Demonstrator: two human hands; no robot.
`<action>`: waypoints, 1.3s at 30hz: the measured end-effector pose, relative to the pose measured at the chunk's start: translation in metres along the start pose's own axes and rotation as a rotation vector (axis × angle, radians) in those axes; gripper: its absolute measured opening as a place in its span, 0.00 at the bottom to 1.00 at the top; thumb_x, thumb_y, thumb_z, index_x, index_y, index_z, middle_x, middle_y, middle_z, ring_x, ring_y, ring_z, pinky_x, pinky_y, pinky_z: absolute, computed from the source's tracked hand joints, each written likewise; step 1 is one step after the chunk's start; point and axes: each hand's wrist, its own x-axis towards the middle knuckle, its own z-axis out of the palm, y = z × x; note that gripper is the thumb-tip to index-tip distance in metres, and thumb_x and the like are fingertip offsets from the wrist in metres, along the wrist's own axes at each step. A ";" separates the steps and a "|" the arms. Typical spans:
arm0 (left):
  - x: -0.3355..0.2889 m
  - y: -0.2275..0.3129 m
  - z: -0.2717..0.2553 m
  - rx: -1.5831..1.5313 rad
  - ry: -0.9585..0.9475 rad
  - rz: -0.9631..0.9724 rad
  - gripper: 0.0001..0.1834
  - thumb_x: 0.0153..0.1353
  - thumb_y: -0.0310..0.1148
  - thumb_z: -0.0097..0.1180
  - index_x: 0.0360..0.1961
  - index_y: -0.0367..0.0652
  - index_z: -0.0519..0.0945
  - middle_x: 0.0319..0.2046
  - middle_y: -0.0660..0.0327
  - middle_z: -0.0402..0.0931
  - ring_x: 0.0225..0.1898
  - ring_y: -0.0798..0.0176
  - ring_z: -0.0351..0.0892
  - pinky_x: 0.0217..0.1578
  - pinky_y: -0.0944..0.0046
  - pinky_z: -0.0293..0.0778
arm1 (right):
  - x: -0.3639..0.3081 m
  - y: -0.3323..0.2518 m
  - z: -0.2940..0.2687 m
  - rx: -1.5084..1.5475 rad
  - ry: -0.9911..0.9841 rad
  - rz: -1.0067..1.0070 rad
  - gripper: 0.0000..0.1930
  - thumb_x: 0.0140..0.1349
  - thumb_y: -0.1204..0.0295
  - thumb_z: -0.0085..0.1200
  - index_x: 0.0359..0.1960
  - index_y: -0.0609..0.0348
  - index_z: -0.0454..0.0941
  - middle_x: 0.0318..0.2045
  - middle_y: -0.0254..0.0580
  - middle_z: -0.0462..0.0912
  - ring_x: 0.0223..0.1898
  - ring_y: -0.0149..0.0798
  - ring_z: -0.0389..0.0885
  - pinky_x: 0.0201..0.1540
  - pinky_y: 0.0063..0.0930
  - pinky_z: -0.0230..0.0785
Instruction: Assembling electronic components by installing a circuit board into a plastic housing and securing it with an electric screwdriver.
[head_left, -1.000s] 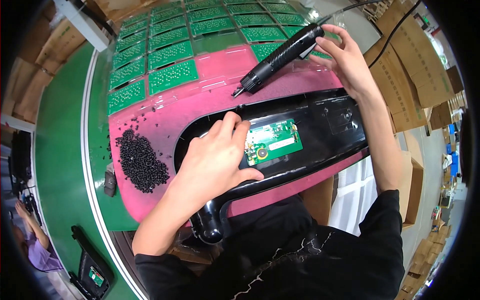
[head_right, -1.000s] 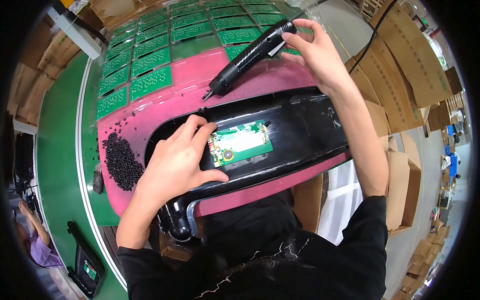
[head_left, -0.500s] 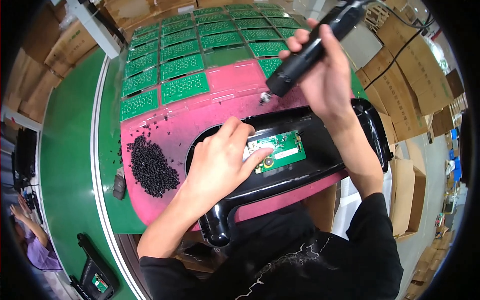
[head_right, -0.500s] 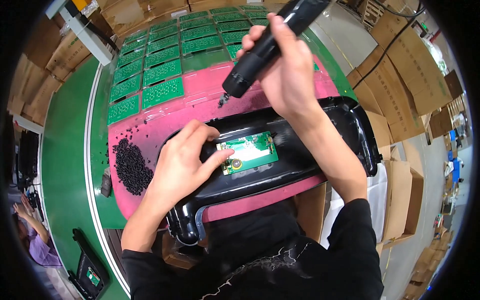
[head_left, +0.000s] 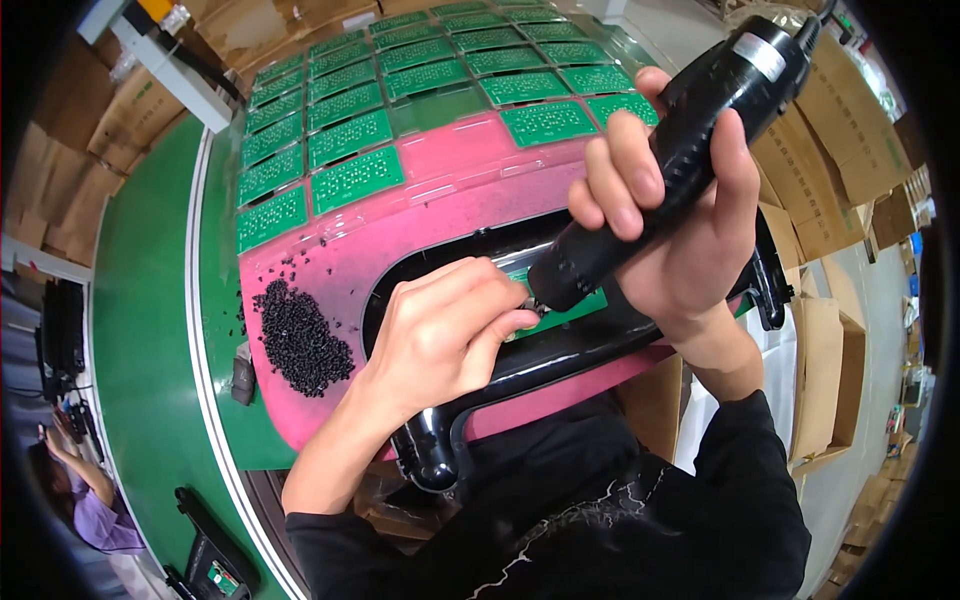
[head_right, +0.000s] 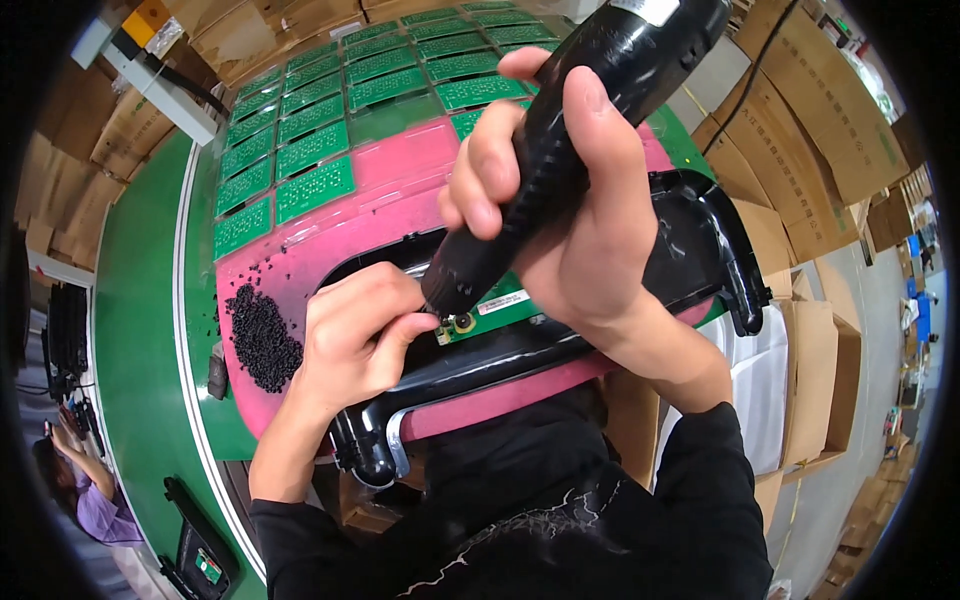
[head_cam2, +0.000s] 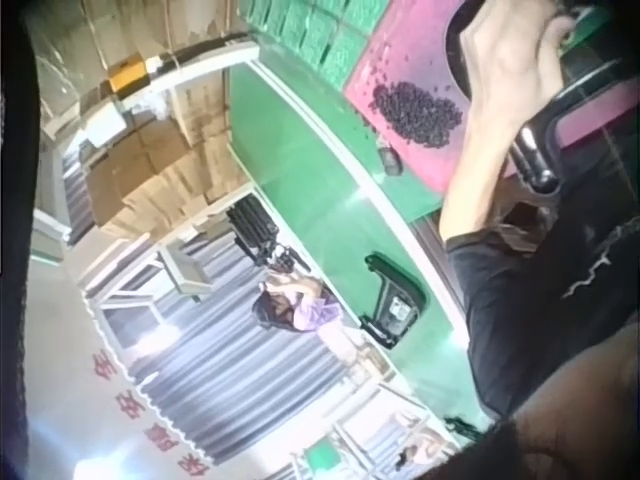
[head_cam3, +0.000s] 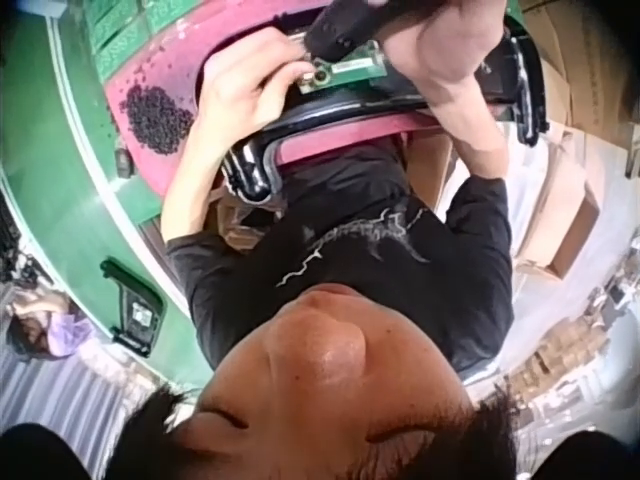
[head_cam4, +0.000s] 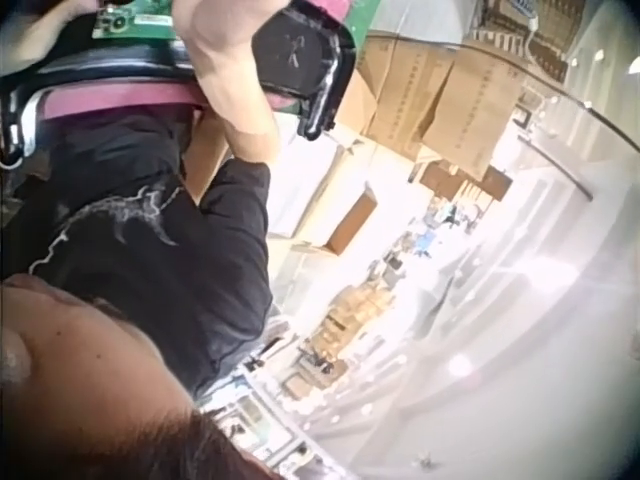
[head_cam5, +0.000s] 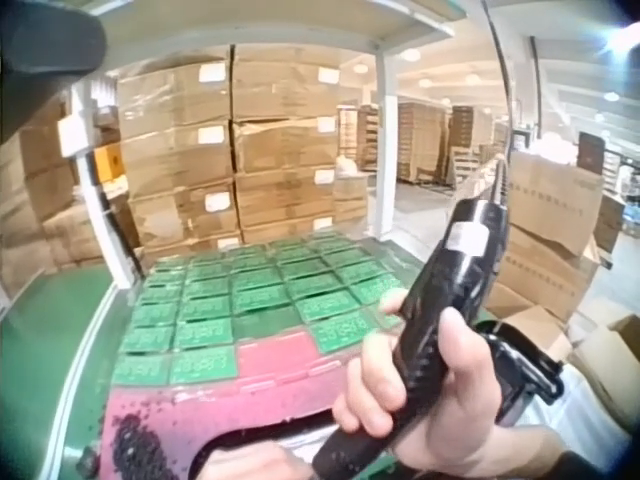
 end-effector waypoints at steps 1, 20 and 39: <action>-0.001 0.000 -0.001 0.031 -0.021 0.031 0.08 0.50 0.21 0.66 0.30 0.34 0.79 0.24 0.55 0.74 0.24 0.53 0.76 0.25 0.59 0.74 | -0.001 0.000 -0.003 0.001 0.004 -0.002 0.27 0.74 0.46 0.37 0.59 0.56 0.64 0.25 0.30 0.70 0.22 0.28 0.67 0.34 0.28 0.66; -0.003 0.005 0.003 -0.011 -0.095 -0.141 0.08 0.52 0.23 0.67 0.34 0.37 0.81 0.27 0.55 0.77 0.28 0.52 0.80 0.28 0.58 0.76 | -0.017 -0.021 0.004 -0.257 -0.464 -0.239 0.35 0.59 0.38 0.58 0.53 0.49 0.59 0.24 0.30 0.77 0.19 0.29 0.74 0.26 0.24 0.71; -0.003 0.003 0.004 -0.020 -0.199 -0.156 0.08 0.54 0.23 0.66 0.34 0.38 0.79 0.26 0.55 0.74 0.27 0.51 0.78 0.28 0.56 0.74 | -0.015 -0.013 -0.017 -0.302 -0.431 -0.258 0.36 0.57 0.38 0.59 0.52 0.52 0.61 0.20 0.31 0.76 0.16 0.29 0.73 0.22 0.22 0.68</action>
